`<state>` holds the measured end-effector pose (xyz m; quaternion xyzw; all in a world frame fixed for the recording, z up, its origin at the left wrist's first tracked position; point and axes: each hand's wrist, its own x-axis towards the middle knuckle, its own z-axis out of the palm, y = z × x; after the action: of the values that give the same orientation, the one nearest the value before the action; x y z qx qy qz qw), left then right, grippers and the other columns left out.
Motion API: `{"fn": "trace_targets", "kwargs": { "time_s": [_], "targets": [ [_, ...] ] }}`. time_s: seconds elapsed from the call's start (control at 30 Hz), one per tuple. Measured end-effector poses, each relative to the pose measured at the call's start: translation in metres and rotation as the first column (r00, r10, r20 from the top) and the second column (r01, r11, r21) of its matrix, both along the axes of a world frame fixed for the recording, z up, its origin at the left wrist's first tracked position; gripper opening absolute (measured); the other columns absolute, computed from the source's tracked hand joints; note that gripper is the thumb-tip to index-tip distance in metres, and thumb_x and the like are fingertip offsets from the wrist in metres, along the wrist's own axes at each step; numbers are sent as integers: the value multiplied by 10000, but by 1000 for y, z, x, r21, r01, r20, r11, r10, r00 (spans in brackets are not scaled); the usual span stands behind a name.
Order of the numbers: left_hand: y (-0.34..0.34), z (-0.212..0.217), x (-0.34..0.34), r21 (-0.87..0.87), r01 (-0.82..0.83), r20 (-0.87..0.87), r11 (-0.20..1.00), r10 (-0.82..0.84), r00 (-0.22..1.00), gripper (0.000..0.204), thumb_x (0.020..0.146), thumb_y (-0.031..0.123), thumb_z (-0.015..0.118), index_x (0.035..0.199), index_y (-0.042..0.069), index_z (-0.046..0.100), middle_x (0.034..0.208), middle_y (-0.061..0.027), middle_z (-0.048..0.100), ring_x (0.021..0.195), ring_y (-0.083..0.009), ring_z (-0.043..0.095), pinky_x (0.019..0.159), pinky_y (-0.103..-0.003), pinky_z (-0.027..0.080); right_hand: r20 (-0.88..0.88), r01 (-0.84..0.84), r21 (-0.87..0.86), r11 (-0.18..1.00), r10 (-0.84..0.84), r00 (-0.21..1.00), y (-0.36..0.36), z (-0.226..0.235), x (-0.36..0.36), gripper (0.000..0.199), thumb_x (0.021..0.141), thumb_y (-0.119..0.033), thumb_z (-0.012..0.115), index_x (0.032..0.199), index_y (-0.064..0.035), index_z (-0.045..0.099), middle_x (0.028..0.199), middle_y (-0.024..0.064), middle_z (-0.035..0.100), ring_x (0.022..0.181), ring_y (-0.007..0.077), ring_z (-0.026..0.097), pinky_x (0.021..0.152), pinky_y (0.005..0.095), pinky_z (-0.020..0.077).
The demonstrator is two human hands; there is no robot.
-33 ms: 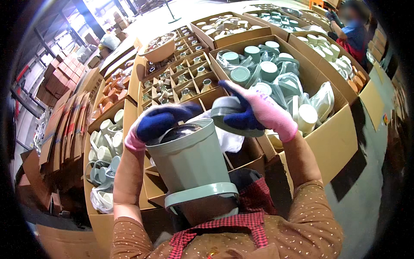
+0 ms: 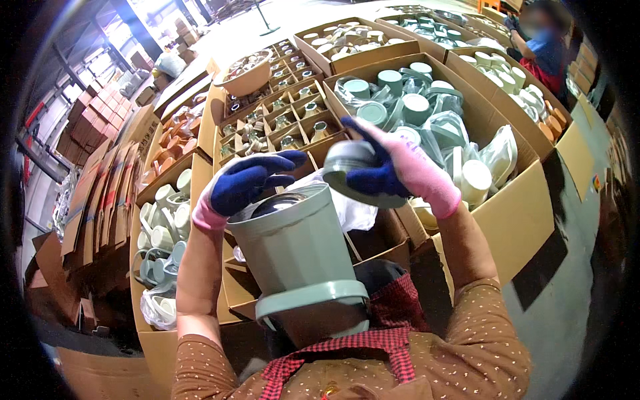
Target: The person assembles thermal flasks by inserting glass liners into plastic bodies, securing them with base caps, and placing the finished items into slots within large cardboard boxes.
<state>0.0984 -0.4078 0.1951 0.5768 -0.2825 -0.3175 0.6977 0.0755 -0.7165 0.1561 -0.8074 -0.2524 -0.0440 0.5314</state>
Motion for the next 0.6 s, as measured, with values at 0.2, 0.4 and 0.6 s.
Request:
{"fn": "trace_targets", "kwargs": {
  "time_s": [0.2, 0.4, 0.6],
  "targets": [
    [-15, -2, 4, 691, -115, 472, 714, -325, 820, 373, 978, 343, 596, 1174, 41, 694, 1086, -138, 735, 975, -219, 686, 891, -352, 519, 181, 117, 653, 748, -305, 935, -2, -20, 46, 492, 1028, -305, 586, 1386, 27, 522, 1246, 90, 635, 1111, 152, 589, 981, 298, 467],
    [-2, 8, -10, -154, -309, -139, 938, 290, 947, 455, 999, 297, 584, 1382, 58, 526, 1301, -147, 619, 1159, -251, 619, 981, -402, 513, 296, -286, 951, -115, 597, 746, 40, -10, 75, 443, 1067, -317, 469, 1385, -18, 544, 1335, 138, 630, 1238, 250, 592, 1133, 400, 414],
    [12, 15, -34, -391, -608, 405, 691, 722, 561, 510, 924, 185, 691, 1363, -10, 518, 1318, -183, 607, 1249, -299, 584, 1072, -383, 455, 599, 113, 283, 953, -268, 754, 94, 43, 33, 470, 934, -43, 672, 1391, -28, 563, 1187, 160, 661, 1067, 170, 637, 899, 321, 509]
  ]
}}
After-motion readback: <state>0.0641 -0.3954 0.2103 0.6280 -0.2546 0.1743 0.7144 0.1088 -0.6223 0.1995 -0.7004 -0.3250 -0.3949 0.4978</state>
